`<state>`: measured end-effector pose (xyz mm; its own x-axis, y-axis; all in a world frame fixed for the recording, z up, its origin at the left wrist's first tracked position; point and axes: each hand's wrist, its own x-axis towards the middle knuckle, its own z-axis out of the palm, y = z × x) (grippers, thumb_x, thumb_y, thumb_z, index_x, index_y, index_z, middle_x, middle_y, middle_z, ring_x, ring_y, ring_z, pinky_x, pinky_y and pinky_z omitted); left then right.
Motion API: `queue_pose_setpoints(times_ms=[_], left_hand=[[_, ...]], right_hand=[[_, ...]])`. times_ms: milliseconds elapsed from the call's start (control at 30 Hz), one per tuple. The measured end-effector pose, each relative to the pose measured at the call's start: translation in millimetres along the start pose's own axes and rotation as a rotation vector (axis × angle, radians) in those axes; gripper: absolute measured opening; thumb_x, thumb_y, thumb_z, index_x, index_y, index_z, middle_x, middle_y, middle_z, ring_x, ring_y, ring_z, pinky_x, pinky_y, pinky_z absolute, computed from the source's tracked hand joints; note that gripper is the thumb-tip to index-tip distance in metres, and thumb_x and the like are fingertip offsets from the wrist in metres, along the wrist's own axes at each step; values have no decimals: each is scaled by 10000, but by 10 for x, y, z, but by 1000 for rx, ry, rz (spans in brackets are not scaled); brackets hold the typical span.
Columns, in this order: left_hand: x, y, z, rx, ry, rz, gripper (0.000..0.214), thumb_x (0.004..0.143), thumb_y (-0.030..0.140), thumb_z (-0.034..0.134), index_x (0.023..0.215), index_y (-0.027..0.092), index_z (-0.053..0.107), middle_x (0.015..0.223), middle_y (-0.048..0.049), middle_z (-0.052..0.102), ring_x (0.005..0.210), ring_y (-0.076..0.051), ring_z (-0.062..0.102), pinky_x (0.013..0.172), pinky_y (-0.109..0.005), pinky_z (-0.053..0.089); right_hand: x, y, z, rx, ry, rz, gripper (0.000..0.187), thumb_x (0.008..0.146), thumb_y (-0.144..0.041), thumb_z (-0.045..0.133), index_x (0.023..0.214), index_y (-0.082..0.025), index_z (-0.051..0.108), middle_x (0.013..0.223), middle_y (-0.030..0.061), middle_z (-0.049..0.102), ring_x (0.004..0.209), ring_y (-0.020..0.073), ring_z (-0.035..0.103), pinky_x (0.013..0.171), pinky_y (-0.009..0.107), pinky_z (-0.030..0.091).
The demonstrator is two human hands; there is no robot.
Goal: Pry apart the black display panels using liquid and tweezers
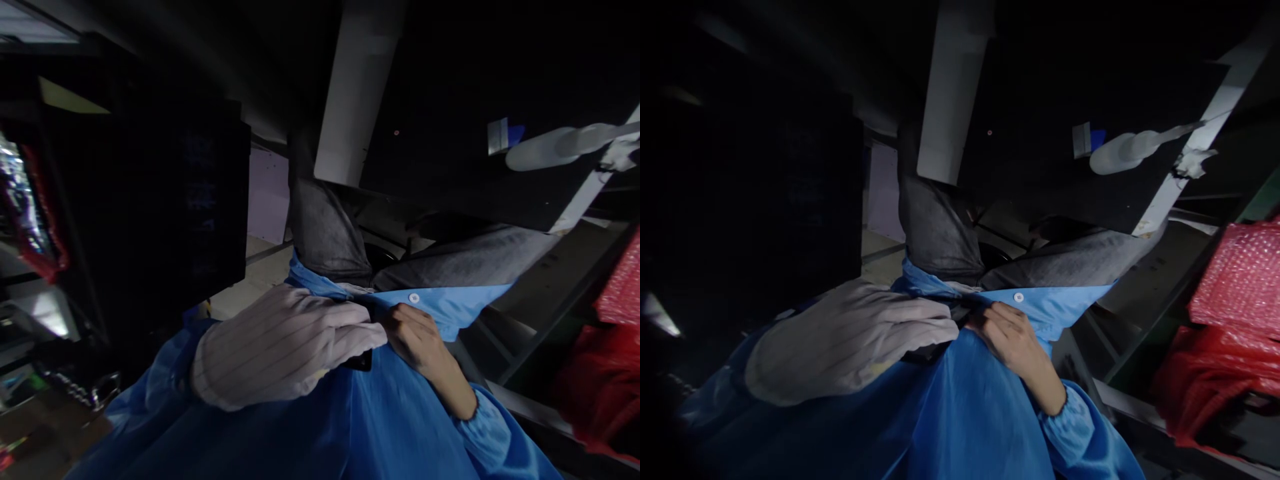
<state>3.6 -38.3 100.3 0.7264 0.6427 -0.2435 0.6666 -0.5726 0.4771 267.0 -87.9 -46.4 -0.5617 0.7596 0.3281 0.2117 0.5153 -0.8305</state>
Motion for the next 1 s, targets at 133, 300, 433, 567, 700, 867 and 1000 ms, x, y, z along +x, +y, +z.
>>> queue_pose_setpoints(times_ms=[133,300,433,567,700,867,1000], left_hand=[[43,12,-27,20,87,-3,639,1276,72,220,1287,282,823,1166,126,917,766,-47,822,595,-283,565],[40,12,3,9,83,-7,603,1299,119,236,1313,284,816,1166,120,918,714,-54,791,621,-293,567],[26,9,30,-5,85,-5,603,1310,145,237,1306,277,825,1164,108,921,753,-54,811,635,-286,582],[29,-8,13,28,121,-17,640,1329,191,219,1297,309,847,1177,134,921,794,-55,836,639,-295,592],[54,-106,-52,-32,70,-25,706,1340,230,178,1291,325,876,1218,141,922,814,-41,855,622,-250,596],[26,-318,-69,-159,50,-37,577,1350,283,297,1319,330,871,1252,160,912,970,-42,886,867,-207,692],[-46,-448,-22,-188,74,-11,440,1333,270,421,1355,315,857,1298,154,904,1080,-33,870,966,-172,683]], right_hand=[[-12,12,2,-8,-11,3,353,1195,37,482,1024,-266,542,756,-32,624,664,164,544,616,340,399],[-28,35,24,-5,2,4,335,1185,39,509,1042,-259,562,765,-27,644,686,171,565,621,338,404],[-14,48,32,-5,10,-3,330,1210,11,507,1034,-267,539,760,-32,628,679,167,548,619,339,394],[16,51,10,-1,-11,-3,288,1249,-51,494,1065,-263,560,772,-27,642,674,171,561,627,336,417],[45,64,-35,3,-45,43,272,1259,-117,559,1028,-259,578,775,-28,657,661,160,591,650,326,464],[72,96,-36,68,-58,96,113,1221,-227,723,1126,-237,661,864,2,765,703,162,694,667,322,525],[87,97,34,143,-2,137,81,1212,-237,740,1157,-244,681,889,9,800,707,168,730,645,322,551]])
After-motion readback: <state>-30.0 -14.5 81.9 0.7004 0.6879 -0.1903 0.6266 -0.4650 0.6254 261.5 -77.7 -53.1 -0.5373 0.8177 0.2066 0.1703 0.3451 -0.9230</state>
